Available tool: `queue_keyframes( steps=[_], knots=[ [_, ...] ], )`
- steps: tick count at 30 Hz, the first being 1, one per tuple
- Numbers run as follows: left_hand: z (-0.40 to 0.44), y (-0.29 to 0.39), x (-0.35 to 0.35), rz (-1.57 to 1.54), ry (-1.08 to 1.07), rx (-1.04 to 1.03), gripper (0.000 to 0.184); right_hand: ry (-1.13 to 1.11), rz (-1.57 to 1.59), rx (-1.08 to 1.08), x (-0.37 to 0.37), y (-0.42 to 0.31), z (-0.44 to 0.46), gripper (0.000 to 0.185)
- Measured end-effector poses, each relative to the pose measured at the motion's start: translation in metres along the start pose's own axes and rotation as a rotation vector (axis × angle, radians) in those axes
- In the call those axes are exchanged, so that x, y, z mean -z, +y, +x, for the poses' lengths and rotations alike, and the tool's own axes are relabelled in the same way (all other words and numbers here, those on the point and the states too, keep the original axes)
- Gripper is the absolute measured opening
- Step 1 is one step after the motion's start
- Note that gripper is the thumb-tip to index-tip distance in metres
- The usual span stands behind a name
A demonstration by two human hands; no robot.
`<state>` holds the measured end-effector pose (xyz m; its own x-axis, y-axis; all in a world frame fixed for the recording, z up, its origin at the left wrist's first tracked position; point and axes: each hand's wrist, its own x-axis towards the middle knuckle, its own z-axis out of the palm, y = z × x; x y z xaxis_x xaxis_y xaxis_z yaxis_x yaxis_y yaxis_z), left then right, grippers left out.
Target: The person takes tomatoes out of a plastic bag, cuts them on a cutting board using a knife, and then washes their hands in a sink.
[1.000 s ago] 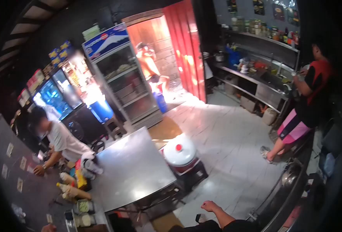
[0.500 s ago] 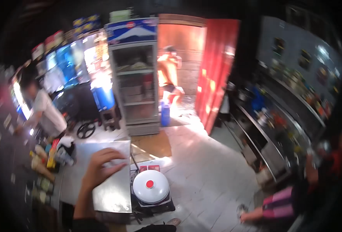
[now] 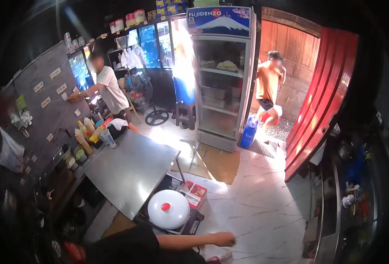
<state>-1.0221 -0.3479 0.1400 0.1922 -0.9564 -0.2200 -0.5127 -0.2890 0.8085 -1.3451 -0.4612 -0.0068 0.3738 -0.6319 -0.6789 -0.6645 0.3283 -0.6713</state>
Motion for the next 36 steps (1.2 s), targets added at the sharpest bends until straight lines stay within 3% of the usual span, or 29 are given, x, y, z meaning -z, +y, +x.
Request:
queue_keyframes(
  steps=[1,3,4,5,6,7,8,9,10,11,12,14,16,18,21,23,24,27,29,30,31,34,36],
  knots=[
    [0.008,-0.043,-0.033,0.090,-0.009,0.058,0.031,-0.004,0.005,-0.009,0.020,-0.002,0.019,0.029],
    [0.003,-0.098,-0.069,0.125,-0.188,0.388,0.046,-0.013,0.025,-0.029,0.061,-0.003,0.058,0.029],
    [0.006,-0.128,-0.081,0.172,-0.379,0.461,0.049,-0.005,0.039,-0.031,0.084,-0.004,0.080,0.029],
    [-0.013,-0.122,-0.079,-0.036,-0.174,0.590,0.047,0.010,0.060,-0.031,0.108,-0.002,0.102,0.029],
    [-0.016,-0.140,-0.082,-0.358,0.008,0.453,0.055,0.036,0.092,-0.022,0.133,0.002,0.127,0.029],
    [-0.021,-0.156,-0.085,-0.042,0.103,0.460,0.059,0.059,0.112,0.005,0.159,0.006,0.157,0.029],
    [-0.017,-0.153,-0.064,0.215,-0.196,0.539,0.059,0.098,0.144,0.022,0.181,0.009,0.185,0.030],
    [-0.011,-0.149,-0.053,0.186,-0.224,0.612,0.056,0.149,0.168,0.041,0.200,0.006,0.206,0.030],
    [-0.008,-0.141,-0.041,0.219,-0.062,0.587,0.052,0.167,0.130,0.008,0.218,-0.009,0.226,0.031],
    [0.000,-0.145,-0.040,0.253,0.103,0.556,0.049,0.215,0.138,0.075,0.232,-0.038,0.230,0.025],
    [0.008,-0.140,-0.039,0.287,0.263,0.521,0.047,0.205,0.218,-0.014,0.243,-0.050,0.257,0.015],
    [0.073,-0.143,-0.010,-0.012,0.081,0.830,0.043,0.187,0.277,-0.066,0.257,-0.088,0.298,0.011],
    [0.153,-0.136,0.013,-0.097,0.022,0.905,0.039,0.187,0.264,-0.008,0.256,-0.101,0.350,0.012],
    [0.229,-0.131,0.032,-0.120,-0.020,0.879,0.035,0.183,0.248,-0.040,0.250,-0.129,0.384,0.015],
    [0.331,-0.119,0.071,-0.124,-0.093,0.811,0.029,-0.030,0.733,-0.113,0.221,-0.076,0.468,0.022],
    [0.387,-0.121,0.094,-0.132,-0.117,0.773,0.025,0.058,0.344,-0.224,0.222,-0.130,0.439,0.032],
    [0.415,-0.122,0.106,-0.138,-0.124,0.757,0.024,0.186,-0.100,-0.013,0.229,-0.151,0.433,0.037],
    [0.499,-0.133,0.158,-0.154,-0.112,0.615,0.020,0.426,0.073,0.080,0.259,-0.174,0.479,0.040],
    [0.568,-0.156,0.207,-0.252,-0.043,0.338,0.018,0.465,0.552,-0.019,0.307,-0.244,0.481,0.034],
    [0.619,-0.158,0.233,-0.675,0.070,0.736,0.021,0.500,0.652,0.018,0.330,-0.267,0.493,0.035],
    [0.654,-0.151,0.254,-0.616,0.172,0.588,0.030,0.537,0.753,0.057,0.355,-0.288,0.507,0.036],
    [0.771,-0.115,0.305,-0.492,0.324,0.550,0.039,0.620,0.816,0.241,0.441,-0.375,0.536,0.040],
    [0.833,-0.084,0.311,-0.408,0.378,0.503,0.034,0.693,0.741,0.400,0.492,-0.402,0.566,0.040]
  ],
)
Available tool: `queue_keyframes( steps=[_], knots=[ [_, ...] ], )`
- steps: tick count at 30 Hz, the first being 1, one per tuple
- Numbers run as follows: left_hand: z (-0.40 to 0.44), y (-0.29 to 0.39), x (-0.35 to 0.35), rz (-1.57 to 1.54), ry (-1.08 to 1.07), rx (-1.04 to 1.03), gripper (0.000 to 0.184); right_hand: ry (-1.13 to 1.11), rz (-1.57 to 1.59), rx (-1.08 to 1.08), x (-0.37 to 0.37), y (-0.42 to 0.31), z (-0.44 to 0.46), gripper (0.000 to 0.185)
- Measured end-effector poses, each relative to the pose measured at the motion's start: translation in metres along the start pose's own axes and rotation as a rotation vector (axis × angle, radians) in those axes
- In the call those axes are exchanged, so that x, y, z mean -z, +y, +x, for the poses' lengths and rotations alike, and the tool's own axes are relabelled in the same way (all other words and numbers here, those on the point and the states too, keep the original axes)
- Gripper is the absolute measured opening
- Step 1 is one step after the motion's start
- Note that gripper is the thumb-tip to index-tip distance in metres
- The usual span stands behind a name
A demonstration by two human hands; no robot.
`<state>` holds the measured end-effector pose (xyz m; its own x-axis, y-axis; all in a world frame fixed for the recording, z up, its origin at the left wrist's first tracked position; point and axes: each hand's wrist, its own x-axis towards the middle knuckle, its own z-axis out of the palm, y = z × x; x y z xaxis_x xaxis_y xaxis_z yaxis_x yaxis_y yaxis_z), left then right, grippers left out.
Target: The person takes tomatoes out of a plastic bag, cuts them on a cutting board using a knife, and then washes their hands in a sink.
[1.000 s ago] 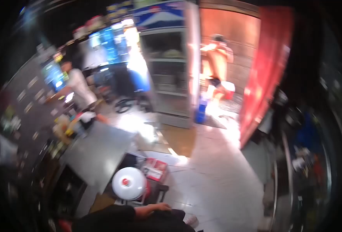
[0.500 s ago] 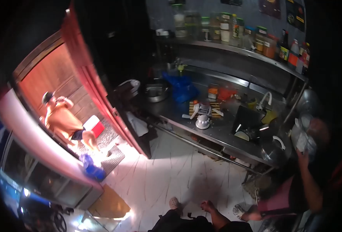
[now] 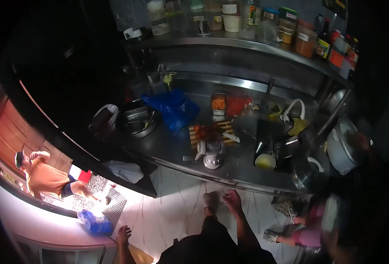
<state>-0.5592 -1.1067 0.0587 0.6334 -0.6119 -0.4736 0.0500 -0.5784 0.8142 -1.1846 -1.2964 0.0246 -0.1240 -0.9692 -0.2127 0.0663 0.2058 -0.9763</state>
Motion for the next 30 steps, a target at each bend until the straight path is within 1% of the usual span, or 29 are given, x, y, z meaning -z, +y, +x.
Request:
queue_keyframes(
  steps=[1,3,4,5,6,7,9,10,11,13,14,15,16,17,18,19,21,22,23,24,25,27,28,30],
  knots=[
    [0.009,0.022,-0.020,0.023,0.027,-0.037,0.029,0.015,-0.079,0.102,0.001,-0.004,0.030,0.039],
    [0.021,0.052,-0.074,-0.013,0.023,-0.026,0.029,0.050,-0.228,0.315,0.006,-0.005,0.104,0.036],
    [0.025,0.060,-0.099,-0.020,0.021,-0.019,0.029,0.071,-0.321,0.343,0.011,-0.015,0.128,0.033],
    [0.024,0.066,-0.132,-0.103,-0.004,-0.014,0.028,0.130,-0.312,0.328,0.012,-0.029,0.150,0.034],
    [0.023,0.075,-0.167,-0.149,-0.046,-0.005,0.028,0.174,-0.266,0.332,0.015,-0.037,0.176,0.030],
    [0.025,0.080,-0.202,-0.179,-0.131,-0.013,0.028,0.218,-0.224,0.337,0.018,-0.044,0.200,0.027],
    [0.029,0.095,-0.268,-0.113,-0.250,-0.139,0.028,0.323,-0.483,0.272,0.022,-0.059,0.238,0.025],
    [0.034,0.104,-0.297,-0.015,-0.261,-0.194,0.028,0.372,-0.616,0.239,0.024,-0.067,0.256,0.024],
    [0.035,0.126,-0.326,0.110,-0.253,-0.244,0.025,0.383,-0.660,0.409,0.023,-0.077,0.274,0.023],
    [0.054,0.163,-0.370,0.297,-0.335,-0.473,0.021,0.394,-0.742,0.758,0.016,-0.105,0.305,0.023],
    [0.052,0.194,-0.387,0.282,-0.385,-0.497,0.020,0.277,-0.774,0.647,0.016,-0.114,0.315,0.027],
    [0.047,0.232,-0.401,0.267,-0.435,-0.524,0.020,0.272,-0.754,0.687,0.011,-0.124,0.329,0.027],
    [0.053,0.257,-0.416,0.246,-0.462,-0.479,0.020,0.272,-0.732,0.726,0.003,-0.133,0.342,0.028],
    [0.067,0.276,-0.430,0.331,-0.469,-0.633,0.020,0.277,-0.709,0.756,-0.002,-0.135,0.347,0.029],
    [0.076,0.297,-0.442,0.290,-0.502,-0.615,0.022,0.129,-0.733,0.523,0.003,-0.131,0.349,0.033],
    [0.085,0.319,-0.459,0.241,-0.539,-0.608,0.023,0.159,-0.770,0.562,0.002,-0.127,0.356,0.034],
    [0.132,0.328,-0.503,0.329,-0.557,-0.744,0.026,0.227,-0.863,0.627,-0.004,-0.129,0.359,0.036],
    [0.149,0.323,-0.524,0.365,-0.564,-0.802,0.028,0.254,-1.058,0.642,0.000,-0.106,0.365,0.039],
    [0.145,0.347,-0.548,0.432,-0.615,-0.961,0.031,0.237,-1.112,0.557,0.005,-0.099,0.362,0.040],
    [0.129,0.388,-0.576,0.493,-0.656,-1.118,0.035,0.214,-1.162,0.473,0.003,-0.098,0.361,0.041],
    [0.111,0.421,-0.601,0.437,-0.781,-1.041,0.038,0.183,-1.208,0.391,0.003,-0.096,0.363,0.042],
    [0.091,0.435,-0.659,0.423,-0.856,-1.064,0.039,0.193,-1.174,0.409,0.003,-0.096,0.364,0.043],
    [0.097,0.418,-0.694,0.463,-0.809,-1.178,0.037,0.204,-1.151,0.423,0.003,-0.097,0.368,0.043],
    [0.121,0.377,-0.746,0.621,-0.774,-1.406,0.040,0.223,-1.101,0.473,0.007,-0.094,0.372,0.044]
  ],
)
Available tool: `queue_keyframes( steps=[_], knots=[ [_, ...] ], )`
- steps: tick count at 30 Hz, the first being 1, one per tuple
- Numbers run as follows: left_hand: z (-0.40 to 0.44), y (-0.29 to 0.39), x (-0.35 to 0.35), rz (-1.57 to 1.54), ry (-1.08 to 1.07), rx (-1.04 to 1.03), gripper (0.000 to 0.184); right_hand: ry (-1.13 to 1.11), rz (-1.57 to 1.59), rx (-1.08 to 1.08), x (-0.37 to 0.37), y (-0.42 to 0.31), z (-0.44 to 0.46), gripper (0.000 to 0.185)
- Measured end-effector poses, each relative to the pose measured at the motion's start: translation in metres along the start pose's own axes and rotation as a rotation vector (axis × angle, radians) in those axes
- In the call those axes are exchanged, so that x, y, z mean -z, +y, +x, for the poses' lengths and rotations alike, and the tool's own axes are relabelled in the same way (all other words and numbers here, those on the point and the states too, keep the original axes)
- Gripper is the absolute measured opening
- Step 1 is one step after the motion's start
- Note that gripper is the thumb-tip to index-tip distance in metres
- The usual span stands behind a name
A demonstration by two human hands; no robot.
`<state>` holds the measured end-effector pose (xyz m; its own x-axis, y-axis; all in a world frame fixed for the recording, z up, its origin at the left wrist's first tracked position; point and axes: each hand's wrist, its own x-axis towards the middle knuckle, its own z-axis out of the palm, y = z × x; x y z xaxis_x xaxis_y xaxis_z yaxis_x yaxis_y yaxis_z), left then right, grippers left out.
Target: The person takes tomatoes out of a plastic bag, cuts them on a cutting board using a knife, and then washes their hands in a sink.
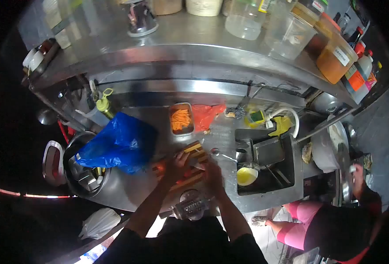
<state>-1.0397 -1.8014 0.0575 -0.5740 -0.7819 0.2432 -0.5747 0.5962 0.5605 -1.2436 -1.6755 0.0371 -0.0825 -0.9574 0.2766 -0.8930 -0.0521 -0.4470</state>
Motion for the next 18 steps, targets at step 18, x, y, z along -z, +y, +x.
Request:
queue_keyframes(
  steps=[18],
  knots=[
    [0.043,0.064,0.011,-0.454,-0.355,0.625,0.028,-0.439,0.645,-0.357,0.088,0.100,-0.112,0.038]
  ],
)
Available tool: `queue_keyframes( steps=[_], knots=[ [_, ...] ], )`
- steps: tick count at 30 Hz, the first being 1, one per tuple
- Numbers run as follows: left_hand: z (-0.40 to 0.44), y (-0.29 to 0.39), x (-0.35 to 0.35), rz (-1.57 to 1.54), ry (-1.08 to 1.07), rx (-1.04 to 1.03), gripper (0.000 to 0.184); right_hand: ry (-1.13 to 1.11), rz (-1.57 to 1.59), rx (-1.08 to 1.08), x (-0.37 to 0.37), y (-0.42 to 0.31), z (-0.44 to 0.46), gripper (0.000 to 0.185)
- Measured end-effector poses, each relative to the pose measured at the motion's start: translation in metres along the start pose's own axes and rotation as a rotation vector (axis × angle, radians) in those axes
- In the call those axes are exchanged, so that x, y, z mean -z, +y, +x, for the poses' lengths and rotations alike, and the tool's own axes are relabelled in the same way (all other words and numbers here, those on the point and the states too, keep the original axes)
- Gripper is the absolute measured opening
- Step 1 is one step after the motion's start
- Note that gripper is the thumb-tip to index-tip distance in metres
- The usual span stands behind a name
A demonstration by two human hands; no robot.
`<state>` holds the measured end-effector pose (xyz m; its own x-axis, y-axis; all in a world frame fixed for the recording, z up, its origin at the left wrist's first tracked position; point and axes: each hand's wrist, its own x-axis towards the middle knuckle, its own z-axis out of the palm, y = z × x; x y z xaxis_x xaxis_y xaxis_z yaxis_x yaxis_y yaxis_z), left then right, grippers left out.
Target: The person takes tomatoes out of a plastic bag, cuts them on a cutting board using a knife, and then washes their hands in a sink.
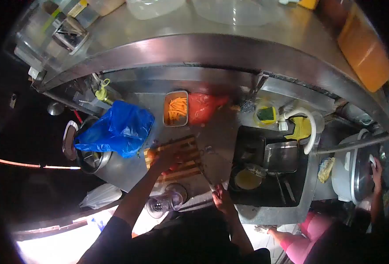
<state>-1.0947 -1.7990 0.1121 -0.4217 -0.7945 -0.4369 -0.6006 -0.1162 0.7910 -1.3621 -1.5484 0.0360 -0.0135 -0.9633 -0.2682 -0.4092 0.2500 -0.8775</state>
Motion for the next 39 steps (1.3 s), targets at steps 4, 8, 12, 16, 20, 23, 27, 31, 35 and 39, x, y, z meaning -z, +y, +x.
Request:
queue_keyframes(
  steps=[4,8,12,16,20,23,27,31,35,39],
  knots=[
    [0.003,0.038,-0.004,0.131,-0.134,0.139,0.031,0.038,-0.085,0.216,-0.004,0.038,-0.003,0.029],
    [0.019,-0.039,-0.018,-0.686,-0.030,0.223,0.032,0.059,-0.280,0.371,0.013,0.021,0.004,0.024],
    [-0.010,0.054,-0.007,-0.571,0.014,0.236,0.025,0.172,-0.540,0.612,0.033,-0.021,0.011,0.027],
    [-0.016,0.073,-0.005,-0.185,-0.083,0.179,0.039,0.038,-0.392,0.403,0.022,-0.028,0.003,0.029],
    [-0.011,0.043,-0.008,-0.284,-0.095,0.117,0.040,0.121,-0.397,0.513,0.001,-0.019,0.003,0.034],
    [0.017,-0.073,-0.032,-0.792,-0.133,-0.154,0.038,0.159,-0.172,0.369,-0.007,-0.038,-0.004,0.036],
    [0.033,-0.100,-0.046,-0.794,-0.101,-0.101,0.034,0.114,-0.165,0.059,-0.010,-0.079,-0.012,0.037],
    [0.023,-0.092,-0.043,-0.582,0.004,-0.235,0.029,0.146,-0.367,0.048,-0.044,-0.062,-0.018,0.037],
    [0.004,-0.049,-0.024,0.382,0.214,-0.582,0.028,0.342,-0.228,0.268,-0.061,-0.066,-0.028,0.034],
    [-0.002,-0.049,-0.028,-0.284,0.130,-0.284,0.029,0.147,0.027,-0.287,-0.059,-0.129,-0.028,0.036]
  ],
)
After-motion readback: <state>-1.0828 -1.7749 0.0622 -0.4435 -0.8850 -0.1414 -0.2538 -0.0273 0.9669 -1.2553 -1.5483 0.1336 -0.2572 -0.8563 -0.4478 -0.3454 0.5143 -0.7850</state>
